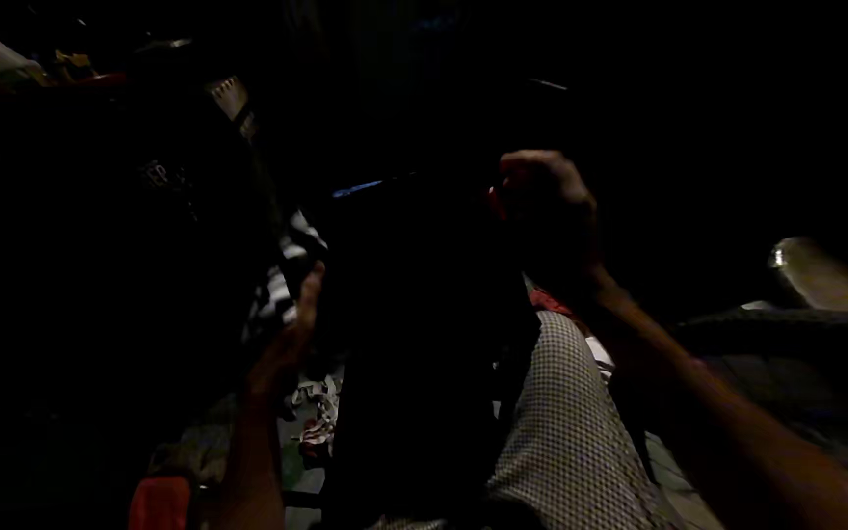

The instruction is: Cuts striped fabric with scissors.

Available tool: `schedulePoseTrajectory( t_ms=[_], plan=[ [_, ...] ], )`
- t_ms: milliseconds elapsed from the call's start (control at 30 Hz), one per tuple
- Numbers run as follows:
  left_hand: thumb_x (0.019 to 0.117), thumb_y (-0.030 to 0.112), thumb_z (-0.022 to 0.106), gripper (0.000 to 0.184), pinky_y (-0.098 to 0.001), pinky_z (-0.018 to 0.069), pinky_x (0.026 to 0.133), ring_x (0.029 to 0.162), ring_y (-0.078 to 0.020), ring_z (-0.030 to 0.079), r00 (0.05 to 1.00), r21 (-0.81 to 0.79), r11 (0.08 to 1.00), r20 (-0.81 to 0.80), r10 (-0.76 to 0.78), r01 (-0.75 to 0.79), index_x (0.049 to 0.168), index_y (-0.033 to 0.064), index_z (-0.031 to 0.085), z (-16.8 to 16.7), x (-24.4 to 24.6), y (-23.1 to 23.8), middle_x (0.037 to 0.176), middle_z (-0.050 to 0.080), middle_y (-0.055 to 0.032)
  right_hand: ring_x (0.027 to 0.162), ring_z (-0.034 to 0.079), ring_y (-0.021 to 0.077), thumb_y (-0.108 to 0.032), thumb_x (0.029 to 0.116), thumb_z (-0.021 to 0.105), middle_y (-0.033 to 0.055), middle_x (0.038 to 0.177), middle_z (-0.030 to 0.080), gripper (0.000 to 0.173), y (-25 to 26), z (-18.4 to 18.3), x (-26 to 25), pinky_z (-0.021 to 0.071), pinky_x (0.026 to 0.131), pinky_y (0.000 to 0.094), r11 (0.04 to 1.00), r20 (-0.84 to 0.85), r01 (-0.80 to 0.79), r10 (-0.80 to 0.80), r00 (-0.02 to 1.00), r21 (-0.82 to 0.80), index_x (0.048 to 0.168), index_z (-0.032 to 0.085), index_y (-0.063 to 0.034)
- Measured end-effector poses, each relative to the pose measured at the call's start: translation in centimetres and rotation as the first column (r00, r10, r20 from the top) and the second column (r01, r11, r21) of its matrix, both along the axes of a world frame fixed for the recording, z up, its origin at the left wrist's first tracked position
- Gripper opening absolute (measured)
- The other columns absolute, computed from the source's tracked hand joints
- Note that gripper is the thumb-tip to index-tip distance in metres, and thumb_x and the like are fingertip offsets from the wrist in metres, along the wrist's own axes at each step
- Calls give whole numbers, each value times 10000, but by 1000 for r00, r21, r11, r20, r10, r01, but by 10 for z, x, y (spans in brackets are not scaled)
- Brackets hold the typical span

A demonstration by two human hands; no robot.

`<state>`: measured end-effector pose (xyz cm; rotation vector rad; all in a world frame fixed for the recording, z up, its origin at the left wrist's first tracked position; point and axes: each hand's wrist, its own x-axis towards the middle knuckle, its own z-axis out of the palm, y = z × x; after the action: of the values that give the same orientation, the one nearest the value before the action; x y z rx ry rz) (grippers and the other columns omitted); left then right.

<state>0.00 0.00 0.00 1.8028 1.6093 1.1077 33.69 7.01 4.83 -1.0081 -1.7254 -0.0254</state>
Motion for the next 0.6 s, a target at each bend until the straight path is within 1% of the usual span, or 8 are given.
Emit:
schedulePoseTrajectory(
  t_ms=[100, 133, 167, 200, 267, 433, 500, 600],
  plan=[
    [1089, 545, 280, 586, -456, 472, 1053, 1273, -189, 572, 990, -491, 870, 92, 111, -52, 1508, 186, 479, -4, 28, -46, 1438, 574, -78, 1031, 656, 280, -83, 891, 718, 217, 1240, 610, 507, -15, -64, -2, 589, 838, 420, 978, -68, -42, 28, 997, -204, 1370, 561, -26],
    [1091, 537, 285, 588, -440, 507, 982, 1160, -185, 623, 981, -552, 828, 81, 174, -101, 1425, 140, 562, -13, 35, -54, 1312, 643, -90, 1016, 675, 285, -47, 886, 730, 213, 1249, 610, 520, -19, -82, -4, 609, 811, 428, 964, -73, -23, 4, 997, -265, 1376, 555, -30],
    [1094, 523, 301, 566, -356, 535, 782, 885, -129, 636, 968, -567, 810, 85, 236, -148, 1248, 109, 656, -26, 42, -62, 1036, 679, -51, 1005, 681, 301, 1, 877, 737, 212, 1252, 614, 538, -24, -96, -6, 607, 806, 450, 946, -69, 6, -30, 997, -324, 1380, 549, -31],
    [1099, 506, 294, 554, -279, 484, 629, 681, -78, 562, 960, -581, 801, 115, 255, -144, 1109, 106, 677, -39, 47, -71, 836, 627, 3, 997, 672, 326, 40, 859, 739, 219, 1229, 624, 547, -30, -110, -11, 587, 819, 482, 928, -62, 40, -68, 996, -370, 1370, 556, -22],
    [1106, 474, 293, 537, -212, 410, 512, 530, -40, 460, 923, -609, 790, 260, 285, -72, 930, 114, 651, -57, 51, -86, 688, 543, 54, 995, 650, 361, 24, 862, 747, 228, 1159, 634, 499, -41, -132, -20, 558, 841, 518, 902, -16, 92, -109, 994, -421, 1332, 583, -2],
    [1111, 353, 382, 419, -154, 414, 498, 527, -14, 471, 751, -538, 840, 523, 404, -77, 1024, 61, 669, -80, 61, -105, 735, 589, 41, 902, 652, 281, -82, 920, 714, 192, 1171, 612, 442, -65, -161, -47, 585, 754, 436, 854, 69, 75, -46, 997, -514, 1341, 588, -33],
    [1116, 348, 340, 453, -139, 434, 464, 523, -14, 517, 676, -450, 888, 626, 390, -96, 1123, 9, 641, -88, 60, -104, 805, 670, -12, 896, 650, 230, -141, 923, 712, 157, 1170, 602, 475, -79, -152, -61, 588, 739, 404, 851, -6, -3, -1, 1000, -524, 1374, 581, -70],
    [1113, 429, 242, 546, -184, 500, 472, 534, -69, 588, 560, -439, 885, 698, 446, -157, 1119, 5, 585, -92, 58, -99, 781, 681, -64, 950, 676, 104, -243, 904, 706, -9, 1151, 669, 520, -107, -137, -76, 607, 784, 322, 749, -276, -248, 90, 957, -615, 1399, 560, -186]
  ],
)
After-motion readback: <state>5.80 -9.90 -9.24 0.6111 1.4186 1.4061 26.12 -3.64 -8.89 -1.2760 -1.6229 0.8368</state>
